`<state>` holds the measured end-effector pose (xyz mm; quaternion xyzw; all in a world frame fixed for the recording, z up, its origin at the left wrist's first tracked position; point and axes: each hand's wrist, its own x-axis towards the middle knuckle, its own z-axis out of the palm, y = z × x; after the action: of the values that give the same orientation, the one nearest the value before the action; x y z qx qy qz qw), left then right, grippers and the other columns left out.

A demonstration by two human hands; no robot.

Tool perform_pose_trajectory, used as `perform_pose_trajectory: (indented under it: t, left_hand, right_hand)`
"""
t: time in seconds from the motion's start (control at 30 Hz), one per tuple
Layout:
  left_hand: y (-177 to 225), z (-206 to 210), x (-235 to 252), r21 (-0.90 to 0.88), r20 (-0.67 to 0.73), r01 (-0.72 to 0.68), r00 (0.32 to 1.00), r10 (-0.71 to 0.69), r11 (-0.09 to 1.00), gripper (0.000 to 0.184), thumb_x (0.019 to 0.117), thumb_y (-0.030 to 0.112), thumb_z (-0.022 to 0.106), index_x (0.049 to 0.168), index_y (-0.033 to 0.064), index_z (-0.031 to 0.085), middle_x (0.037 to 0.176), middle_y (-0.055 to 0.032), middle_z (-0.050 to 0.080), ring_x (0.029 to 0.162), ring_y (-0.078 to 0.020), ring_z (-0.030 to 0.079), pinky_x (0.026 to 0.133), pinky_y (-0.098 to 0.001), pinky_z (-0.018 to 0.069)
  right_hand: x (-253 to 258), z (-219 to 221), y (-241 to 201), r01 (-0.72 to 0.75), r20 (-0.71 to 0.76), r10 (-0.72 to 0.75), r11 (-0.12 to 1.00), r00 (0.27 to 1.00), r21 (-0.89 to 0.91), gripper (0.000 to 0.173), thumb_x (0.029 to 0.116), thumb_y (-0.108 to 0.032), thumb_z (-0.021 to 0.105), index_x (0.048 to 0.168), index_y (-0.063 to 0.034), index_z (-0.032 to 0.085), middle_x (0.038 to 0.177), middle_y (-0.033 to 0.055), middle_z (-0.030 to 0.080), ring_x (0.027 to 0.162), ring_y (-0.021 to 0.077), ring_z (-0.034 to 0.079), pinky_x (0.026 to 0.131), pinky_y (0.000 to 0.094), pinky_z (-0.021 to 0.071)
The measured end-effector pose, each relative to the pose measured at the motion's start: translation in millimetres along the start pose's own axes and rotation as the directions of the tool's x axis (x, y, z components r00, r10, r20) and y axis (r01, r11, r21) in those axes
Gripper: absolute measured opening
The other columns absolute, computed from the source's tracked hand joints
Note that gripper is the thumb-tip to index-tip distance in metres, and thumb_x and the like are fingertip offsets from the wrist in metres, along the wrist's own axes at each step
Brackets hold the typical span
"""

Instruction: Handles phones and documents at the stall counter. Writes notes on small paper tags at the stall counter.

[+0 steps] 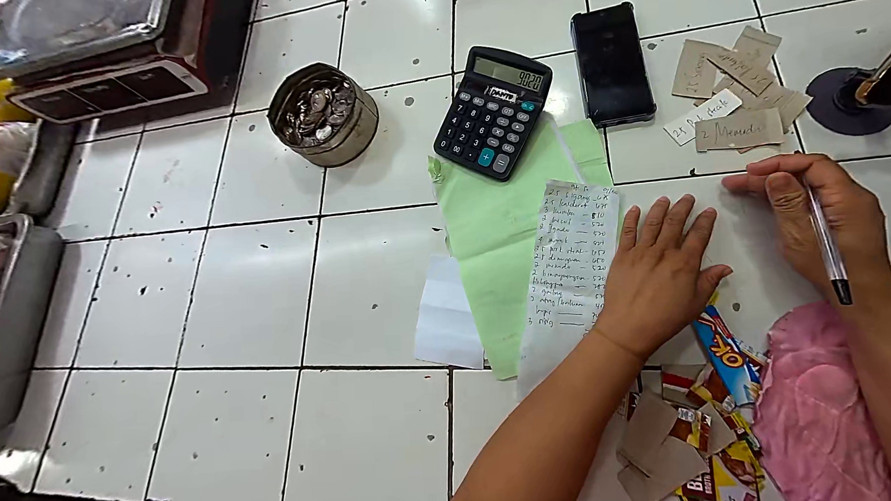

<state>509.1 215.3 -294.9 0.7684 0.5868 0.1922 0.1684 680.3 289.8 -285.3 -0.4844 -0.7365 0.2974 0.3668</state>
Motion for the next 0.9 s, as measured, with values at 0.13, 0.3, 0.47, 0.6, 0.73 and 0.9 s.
perform_pose_trajectory:
  t: [0.13, 0.3, 0.47, 0.6, 0.73, 0.9]
  left_hand:
    - [-1, -2, 1, -0.050, -0.027, 0.009, 1.000, -0.011, 0.999, 0.056, 0.1041, 0.041, 0.054, 0.150, 0.0081, 0.052, 0.156, -0.0125, 0.048, 0.150, -0.0284, 0.038, 0.125, -0.0510, 0.0217]
    - [0, -3, 1, -0.131, -0.180, 0.035, 0.982, -0.058, 0.991, 0.054, 0.0923, 0.023, 0.073, 0.140, 0.0017, 0.059, 0.137, -0.0182, 0.061, 0.133, -0.0328, 0.054, 0.115, -0.0473, 0.0398]
    - [-3, -8, 4, -0.196, -0.273, 0.098, 0.950, -0.151, 0.976, 0.051, 0.0932, 0.011, 0.072, 0.141, 0.0011, 0.057, 0.117, -0.0192, 0.065, 0.108, -0.0325, 0.063, 0.090, -0.0432, 0.0535]
    - [-5, -10, 4, -0.368, -0.305, 0.095, 0.928, -0.216, 0.925, 0.042, 0.1010, 0.005, 0.056, 0.143, 0.0000, 0.054, 0.128, -0.0213, 0.062, 0.118, -0.0329, 0.061, 0.099, -0.0447, 0.0512]
    - [-7, -13, 5, -0.546, -0.326, 0.083, 0.896, -0.302, 0.834, 0.039, 0.1070, 0.009, 0.044, 0.145, -0.0013, 0.049, 0.135, -0.0199, 0.056, 0.113, -0.0260, 0.061, 0.095, -0.0391, 0.0520]
    - [-7, -13, 5, -0.575, -0.336, 0.050, 0.896, -0.291, 0.817, 0.038, 0.1094, 0.016, 0.042, 0.139, -0.0015, 0.056, 0.131, -0.0182, 0.059, 0.113, -0.0238, 0.060, 0.096, -0.0374, 0.0508]
  right_hand:
    - [-3, 2, 0, 0.037, 0.125, -0.041, 0.999, 0.991, 0.035, 0.023, 0.1028, -0.018, 0.057, 0.116, -0.0006, 0.065, 0.106, 0.0039, 0.072, 0.091, -0.0003, 0.068, 0.086, 0.0191, 0.0572]
    - [-5, 1, 6, 0.071, 0.230, -0.083, 0.996, 0.970, 0.060, 0.024, 0.0924, -0.027, 0.069, 0.110, -0.0105, 0.067, 0.109, -0.0030, 0.072, 0.101, 0.0012, 0.066, 0.093, 0.0235, 0.0532]
    - [-9, 5, 3, 0.083, 0.307, -0.121, 0.987, 0.944, 0.134, 0.025, 0.0837, -0.033, 0.077, 0.101, -0.0180, 0.067, 0.112, -0.0083, 0.074, 0.109, 0.0037, 0.066, 0.100, 0.0376, 0.0468]
    - [-17, 15, -8, 0.153, 0.377, -0.182, 0.983, 0.908, 0.107, 0.050, 0.0671, -0.051, 0.084, 0.098, -0.0172, 0.065, 0.121, -0.0017, 0.070, 0.120, 0.0116, 0.057, 0.104, 0.0499, 0.0346]
    - [-26, 27, -23, 0.278, 0.447, -0.235, 0.960, 0.863, -0.033, 0.065, 0.0643, -0.061, 0.082, 0.102, -0.0096, 0.067, 0.111, 0.0064, 0.069, 0.122, 0.0243, 0.058, 0.106, 0.0564, 0.0326]
    - [-26, 27, -22, 0.269, 0.344, -0.257, 0.963, 0.903, 0.015, 0.031, 0.0827, -0.040, 0.075, 0.087, -0.0120, 0.062, 0.098, 0.0011, 0.068, 0.098, 0.0139, 0.060, 0.088, 0.0399, 0.0421]
